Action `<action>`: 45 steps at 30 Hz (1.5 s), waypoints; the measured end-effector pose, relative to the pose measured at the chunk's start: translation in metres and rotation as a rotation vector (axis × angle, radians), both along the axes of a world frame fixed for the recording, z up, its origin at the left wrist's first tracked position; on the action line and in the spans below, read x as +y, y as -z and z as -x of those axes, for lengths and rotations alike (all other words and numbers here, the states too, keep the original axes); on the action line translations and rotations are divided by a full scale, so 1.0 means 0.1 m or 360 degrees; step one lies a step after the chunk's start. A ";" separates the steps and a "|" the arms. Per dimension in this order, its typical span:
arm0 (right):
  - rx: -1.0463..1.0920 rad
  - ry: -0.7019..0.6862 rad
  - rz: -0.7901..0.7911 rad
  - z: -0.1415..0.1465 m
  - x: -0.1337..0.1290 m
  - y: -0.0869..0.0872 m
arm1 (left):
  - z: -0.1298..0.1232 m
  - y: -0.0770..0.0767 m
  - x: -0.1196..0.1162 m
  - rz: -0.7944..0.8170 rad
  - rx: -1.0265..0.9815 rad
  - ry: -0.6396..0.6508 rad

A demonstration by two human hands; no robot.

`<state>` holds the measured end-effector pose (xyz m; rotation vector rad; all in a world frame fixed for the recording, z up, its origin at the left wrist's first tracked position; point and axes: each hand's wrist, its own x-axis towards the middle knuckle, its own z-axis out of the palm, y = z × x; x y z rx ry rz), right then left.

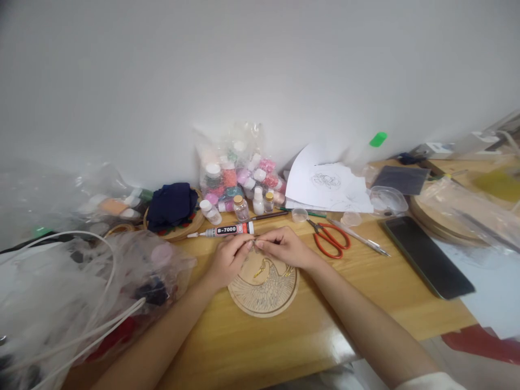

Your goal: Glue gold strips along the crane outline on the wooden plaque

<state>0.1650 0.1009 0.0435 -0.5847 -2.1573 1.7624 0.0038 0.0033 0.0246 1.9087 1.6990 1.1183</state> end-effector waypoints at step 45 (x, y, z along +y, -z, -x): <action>0.0008 0.0072 0.0060 0.01 -0.01 -0.01 | 0.00 0.01 -0.01 0.0017 0.0002 -0.0043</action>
